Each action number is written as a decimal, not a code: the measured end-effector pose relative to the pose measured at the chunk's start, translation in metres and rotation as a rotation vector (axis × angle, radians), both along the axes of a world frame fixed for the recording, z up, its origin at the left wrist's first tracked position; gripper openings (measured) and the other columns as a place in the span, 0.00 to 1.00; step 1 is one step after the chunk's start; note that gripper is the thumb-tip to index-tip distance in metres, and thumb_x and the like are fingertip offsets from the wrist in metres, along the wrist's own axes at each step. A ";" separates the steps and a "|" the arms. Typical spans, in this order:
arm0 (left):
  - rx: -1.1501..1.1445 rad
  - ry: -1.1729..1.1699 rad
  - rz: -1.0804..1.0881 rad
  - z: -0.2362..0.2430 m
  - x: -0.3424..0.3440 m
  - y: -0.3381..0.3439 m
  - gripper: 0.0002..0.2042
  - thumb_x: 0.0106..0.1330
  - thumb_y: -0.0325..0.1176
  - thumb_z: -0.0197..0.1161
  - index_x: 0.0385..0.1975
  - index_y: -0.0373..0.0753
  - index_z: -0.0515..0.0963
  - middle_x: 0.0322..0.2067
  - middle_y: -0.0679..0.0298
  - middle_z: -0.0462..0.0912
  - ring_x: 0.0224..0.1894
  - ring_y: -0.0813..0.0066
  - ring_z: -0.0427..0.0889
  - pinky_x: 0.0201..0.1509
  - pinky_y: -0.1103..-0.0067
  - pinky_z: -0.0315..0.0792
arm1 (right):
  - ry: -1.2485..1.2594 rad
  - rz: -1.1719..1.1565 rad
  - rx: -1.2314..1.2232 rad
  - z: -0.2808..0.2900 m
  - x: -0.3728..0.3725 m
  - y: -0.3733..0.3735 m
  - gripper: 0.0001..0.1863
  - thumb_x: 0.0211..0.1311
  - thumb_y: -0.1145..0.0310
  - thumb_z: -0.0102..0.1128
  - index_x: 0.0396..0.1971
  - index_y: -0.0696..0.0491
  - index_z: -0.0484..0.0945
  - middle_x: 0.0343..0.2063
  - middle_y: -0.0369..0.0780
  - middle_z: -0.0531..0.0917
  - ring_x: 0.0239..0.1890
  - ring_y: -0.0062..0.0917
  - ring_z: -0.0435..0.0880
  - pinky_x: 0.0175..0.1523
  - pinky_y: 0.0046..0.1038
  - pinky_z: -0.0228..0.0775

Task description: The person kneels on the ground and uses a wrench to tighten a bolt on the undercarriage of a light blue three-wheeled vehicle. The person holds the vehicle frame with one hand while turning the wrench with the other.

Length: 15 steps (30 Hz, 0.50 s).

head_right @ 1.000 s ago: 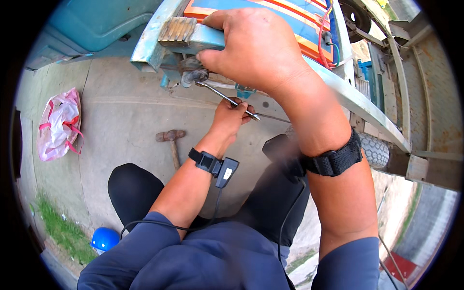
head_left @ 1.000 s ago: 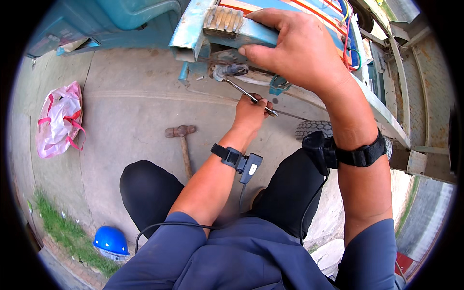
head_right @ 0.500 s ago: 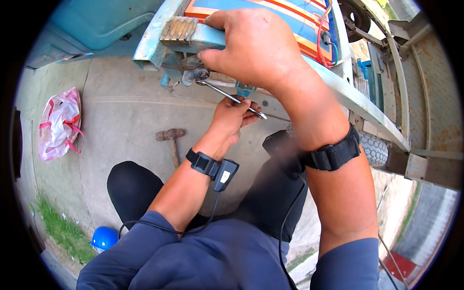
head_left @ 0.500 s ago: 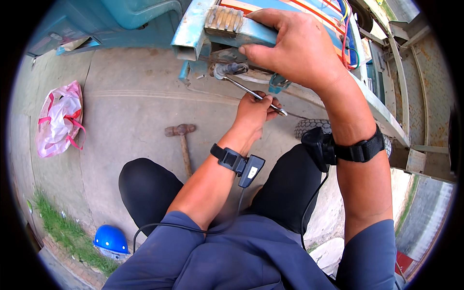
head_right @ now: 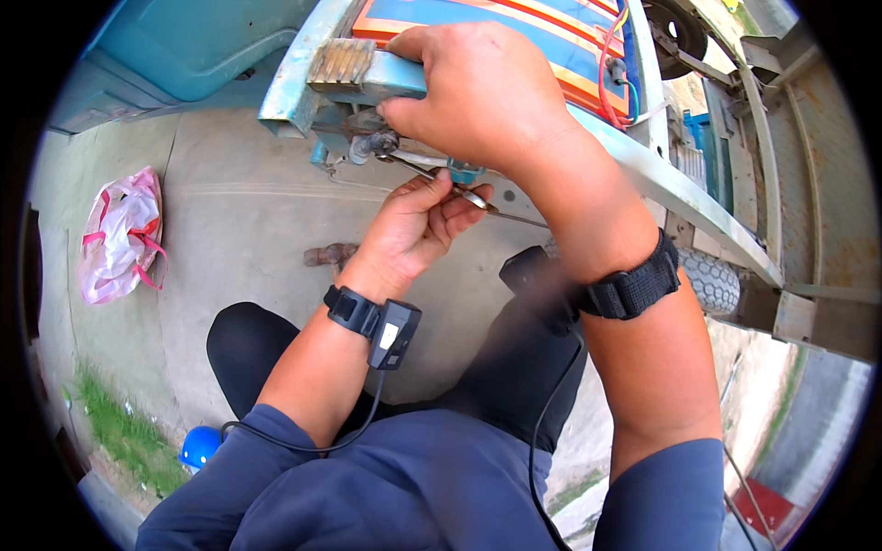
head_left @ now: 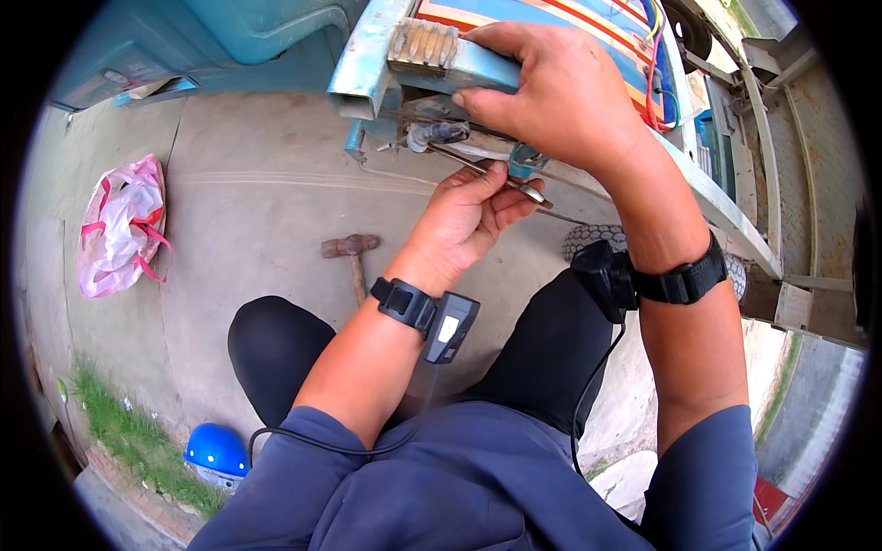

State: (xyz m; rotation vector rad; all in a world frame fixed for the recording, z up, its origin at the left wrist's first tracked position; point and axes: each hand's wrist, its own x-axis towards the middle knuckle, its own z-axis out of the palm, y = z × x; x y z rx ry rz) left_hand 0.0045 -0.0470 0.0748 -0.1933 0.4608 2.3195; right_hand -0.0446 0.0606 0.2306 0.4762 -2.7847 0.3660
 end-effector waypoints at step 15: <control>0.090 0.005 0.066 0.000 0.003 0.010 0.10 0.75 0.33 0.52 0.44 0.32 0.75 0.43 0.54 0.83 0.50 0.58 0.83 0.51 0.70 0.82 | -0.194 -0.077 -0.039 0.010 0.003 -0.001 0.26 0.46 0.54 0.67 0.45 0.54 0.83 0.33 0.51 0.85 0.38 0.44 0.85 0.46 0.38 0.78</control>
